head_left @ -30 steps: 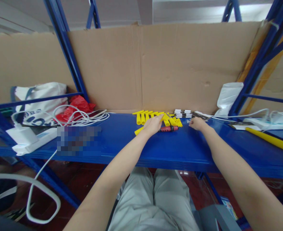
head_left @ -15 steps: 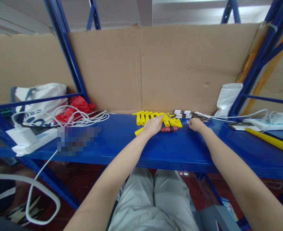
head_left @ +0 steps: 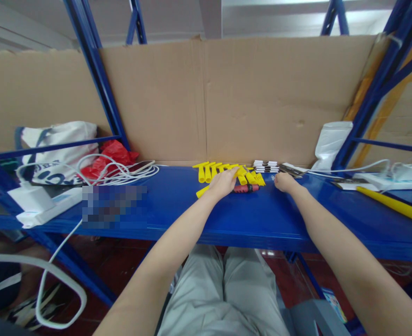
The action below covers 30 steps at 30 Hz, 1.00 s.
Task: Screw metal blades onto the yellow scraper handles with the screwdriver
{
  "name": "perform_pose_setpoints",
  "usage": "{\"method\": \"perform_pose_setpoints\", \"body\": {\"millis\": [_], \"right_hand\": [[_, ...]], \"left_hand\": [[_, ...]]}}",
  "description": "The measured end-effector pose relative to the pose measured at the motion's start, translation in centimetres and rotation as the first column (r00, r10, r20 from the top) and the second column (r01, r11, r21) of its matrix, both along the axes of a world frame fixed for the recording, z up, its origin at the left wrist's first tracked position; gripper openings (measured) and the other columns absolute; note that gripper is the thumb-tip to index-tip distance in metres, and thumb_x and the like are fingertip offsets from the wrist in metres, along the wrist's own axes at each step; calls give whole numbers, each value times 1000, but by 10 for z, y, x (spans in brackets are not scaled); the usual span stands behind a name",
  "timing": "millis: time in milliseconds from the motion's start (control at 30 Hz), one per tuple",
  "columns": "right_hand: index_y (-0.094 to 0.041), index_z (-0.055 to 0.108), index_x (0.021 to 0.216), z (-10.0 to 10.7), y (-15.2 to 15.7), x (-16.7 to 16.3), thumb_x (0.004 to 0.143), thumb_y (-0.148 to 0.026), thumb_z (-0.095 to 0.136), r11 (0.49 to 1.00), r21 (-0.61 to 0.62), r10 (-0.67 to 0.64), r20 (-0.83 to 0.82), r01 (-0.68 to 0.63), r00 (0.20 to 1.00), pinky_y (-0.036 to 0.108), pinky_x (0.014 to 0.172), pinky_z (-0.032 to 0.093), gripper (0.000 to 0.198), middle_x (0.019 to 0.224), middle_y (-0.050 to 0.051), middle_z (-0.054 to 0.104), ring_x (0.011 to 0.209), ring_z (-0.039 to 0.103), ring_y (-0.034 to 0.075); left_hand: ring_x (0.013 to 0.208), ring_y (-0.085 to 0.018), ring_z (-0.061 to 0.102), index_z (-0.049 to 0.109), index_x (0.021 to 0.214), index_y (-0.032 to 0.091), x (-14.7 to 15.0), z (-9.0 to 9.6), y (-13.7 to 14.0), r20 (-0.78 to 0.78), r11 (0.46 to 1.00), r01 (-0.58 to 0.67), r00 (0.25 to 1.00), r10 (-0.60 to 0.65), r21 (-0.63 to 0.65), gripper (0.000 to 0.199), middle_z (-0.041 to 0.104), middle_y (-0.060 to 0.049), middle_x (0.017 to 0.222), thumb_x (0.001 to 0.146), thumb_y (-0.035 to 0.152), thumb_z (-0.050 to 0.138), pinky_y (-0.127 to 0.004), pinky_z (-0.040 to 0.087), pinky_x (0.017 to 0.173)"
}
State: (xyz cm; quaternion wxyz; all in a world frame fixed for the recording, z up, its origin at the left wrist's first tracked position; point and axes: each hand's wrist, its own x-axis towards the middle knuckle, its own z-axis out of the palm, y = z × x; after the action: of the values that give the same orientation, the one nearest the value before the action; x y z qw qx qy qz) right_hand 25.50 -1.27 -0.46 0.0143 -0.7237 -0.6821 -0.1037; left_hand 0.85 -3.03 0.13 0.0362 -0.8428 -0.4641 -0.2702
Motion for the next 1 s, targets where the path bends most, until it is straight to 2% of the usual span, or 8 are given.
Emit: {"method": "perform_pose_setpoints", "body": {"millis": [133, 200, 267, 367, 467, 567, 800, 1000], "right_hand": [[-8, 68, 89, 1, 2, -1, 76, -3, 45, 996, 88, 27, -138, -14, 990, 28, 82, 46, 27, 97, 19, 69, 97, 64, 25], [-12, 65, 85, 2, 4, -5, 74, -3, 48, 983, 184, 68, -290, -15, 955, 27, 79, 47, 22, 92, 15, 69, 90, 65, 22], [-15, 60, 78, 3, 6, -11, 72, -6, 51, 961, 275, 157, -455, -29, 877, 27, 75, 48, 14, 84, 11, 68, 81, 64, 19], [-18, 51, 70, 5, 7, -25, 69, -10, 55, 912, 394, 367, -670, -110, 645, 27, 69, 48, 9, 71, 4, 62, 69, 60, 15], [-19, 48, 68, 6, 5, -42, 66, -15, 59, 846, 497, 531, -759, -190, 377, 28, 68, 49, 12, 66, -1, 57, 64, 56, 12], [-20, 48, 67, 8, -1, -55, 63, -20, 64, 816, 529, 575, -783, -232, 237, 30, 69, 49, 16, 64, -2, 55, 63, 54, 12], [-20, 50, 67, 11, -11, -65, 59, -24, 69, 825, 513, 556, -811, -237, 180, 33, 72, 48, 21, 64, -3, 55, 62, 53, 11], [-20, 51, 67, 11, -14, -72, 59, -26, 72, 821, 500, 556, -810, -276, 186, 33, 73, 49, 24, 64, -3, 55, 62, 53, 11]], "left_hand": [[111, -24, 58, 56, 125, 15, -1, 6, 6, 187, 998, 56, 981, -52, -18, 40, 64, -12, 119, 86, 18, 49, -35, 44, 94], [96, -22, 63, 65, 106, 12, -1, 12, 9, 325, 994, 94, 943, -68, -64, 26, 70, -10, 97, 84, 16, 52, -30, 48, 83], [68, -15, 62, 64, 84, 12, -1, 18, 9, 474, 970, 158, 879, -53, -185, 10, 65, -3, 67, 82, 13, 54, -23, 47, 63], [37, -7, 40, 51, 66, 16, -1, 23, 4, 650, 836, 361, 760, -6, -414, 19, 42, 7, 45, 85, 13, 50, -18, 31, 40], [33, -4, 34, 43, 63, 17, 0, 24, -2, 703, 665, 496, 709, 62, -559, 23, 42, 7, 46, 84, 9, 48, -17, 24, 35], [33, -3, 35, 43, 64, 17, 0, 24, -6, 706, 581, 531, 700, 110, -617, 22, 44, 7, 48, 84, 8, 49, -17, 25, 35], [33, -3, 36, 43, 66, 17, 0, 26, -7, 723, 538, 552, 669, 171, -638, 21, 45, 7, 48, 83, 8, 50, -17, 25, 34], [34, -3, 36, 46, 68, 16, 1, 24, -6, 745, 515, 577, 635, 204, -633, 18, 45, 7, 48, 83, 7, 50, -16, 26, 35]]}}
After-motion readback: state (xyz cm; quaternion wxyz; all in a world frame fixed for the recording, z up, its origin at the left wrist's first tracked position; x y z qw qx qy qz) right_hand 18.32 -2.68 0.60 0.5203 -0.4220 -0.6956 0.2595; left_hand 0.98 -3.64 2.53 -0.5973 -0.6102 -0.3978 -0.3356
